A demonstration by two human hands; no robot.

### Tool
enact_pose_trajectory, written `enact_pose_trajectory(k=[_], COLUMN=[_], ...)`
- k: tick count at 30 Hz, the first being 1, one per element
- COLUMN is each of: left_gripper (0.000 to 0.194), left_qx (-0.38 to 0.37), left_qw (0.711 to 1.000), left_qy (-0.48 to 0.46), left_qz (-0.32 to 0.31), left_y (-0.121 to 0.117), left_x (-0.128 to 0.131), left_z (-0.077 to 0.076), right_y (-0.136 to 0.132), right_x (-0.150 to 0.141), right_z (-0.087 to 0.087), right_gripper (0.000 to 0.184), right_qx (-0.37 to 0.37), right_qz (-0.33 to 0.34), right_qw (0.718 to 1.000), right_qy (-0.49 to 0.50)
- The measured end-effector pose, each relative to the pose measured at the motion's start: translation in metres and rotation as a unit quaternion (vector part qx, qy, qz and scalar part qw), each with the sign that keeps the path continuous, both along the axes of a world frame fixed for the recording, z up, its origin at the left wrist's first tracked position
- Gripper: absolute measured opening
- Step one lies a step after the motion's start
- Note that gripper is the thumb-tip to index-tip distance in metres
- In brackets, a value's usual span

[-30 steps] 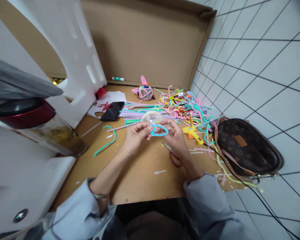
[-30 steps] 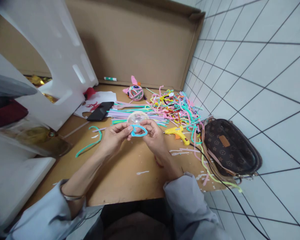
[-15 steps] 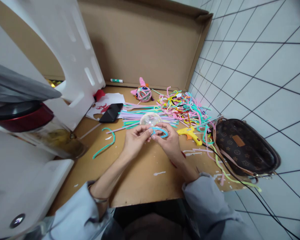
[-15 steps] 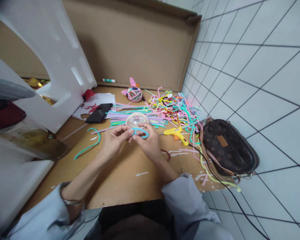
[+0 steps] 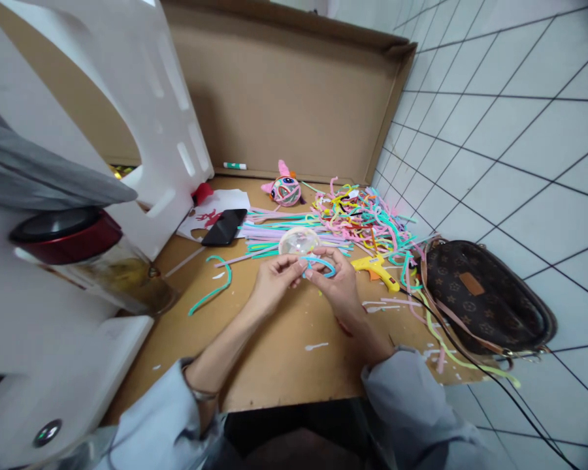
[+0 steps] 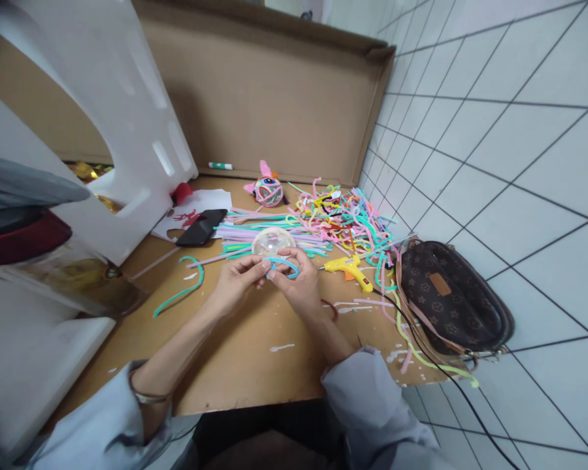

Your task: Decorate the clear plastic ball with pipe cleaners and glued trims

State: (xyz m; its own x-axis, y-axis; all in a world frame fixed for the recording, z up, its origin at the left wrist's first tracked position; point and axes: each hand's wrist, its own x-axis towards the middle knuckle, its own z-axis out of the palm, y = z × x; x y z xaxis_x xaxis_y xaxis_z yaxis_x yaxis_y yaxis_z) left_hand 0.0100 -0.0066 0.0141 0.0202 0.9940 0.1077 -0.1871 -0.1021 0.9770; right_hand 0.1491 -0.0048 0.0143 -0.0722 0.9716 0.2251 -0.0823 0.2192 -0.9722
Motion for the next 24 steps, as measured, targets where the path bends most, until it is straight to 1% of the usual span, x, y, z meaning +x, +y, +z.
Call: enact_pose_trajectory(k=[3,6,8,10,13,18,21,24], left_gripper=[0.036,0.032,0.028,0.026,0.026,0.029,0.029,0.029], left_qx=[0.017,0.048,0.064,0.071,0.058,0.026,0.017,0.011], left_qw=[1.0,0.997,0.994,0.994,0.996,0.999,0.999,0.999], left_qy=[0.021,0.045,0.058,0.06,0.049,-0.02,-0.038,-0.038], left_qz=[0.011,0.045,0.061,0.065,0.054,0.023,0.02,0.024], left_y=[-0.0001,-0.001,-0.0021,-0.003,-0.0037,-0.0028,-0.003,-0.0041], left_x=[-0.0017,-0.0035,-0.0039,-0.0037,-0.0029,-0.0013,-0.0003,0.0], left_z=[-0.0011,-0.0017,-0.0015,-0.0006,0.0012,0.0017,0.0019,0.0035], right_y=[0.0009,0.0012,0.0012,0.0011,0.0007,0.0,-0.0003,-0.001], right_x=[0.0001,-0.0009,-0.0017,-0.0022,-0.0022,-0.0012,-0.0019,-0.0033], right_z=[-0.002,-0.004,-0.0048,-0.005,-0.0042,-0.0024,-0.0027,-0.0028], right_gripper=[0.039,0.031,0.026,0.026,0.028,0.027,0.027,0.028], right_qx=[-0.013,-0.026,-0.031,-0.042,-0.067,-0.089,-0.098,-0.089], right_qz=[0.01,0.019,0.015,0.009,0.026,0.062,0.071,0.075], right_qw=[1.0,0.999,0.999,0.999,0.997,0.992,0.989,0.99], right_qy=[0.013,0.018,0.015,0.019,0.042,0.071,0.083,0.081])
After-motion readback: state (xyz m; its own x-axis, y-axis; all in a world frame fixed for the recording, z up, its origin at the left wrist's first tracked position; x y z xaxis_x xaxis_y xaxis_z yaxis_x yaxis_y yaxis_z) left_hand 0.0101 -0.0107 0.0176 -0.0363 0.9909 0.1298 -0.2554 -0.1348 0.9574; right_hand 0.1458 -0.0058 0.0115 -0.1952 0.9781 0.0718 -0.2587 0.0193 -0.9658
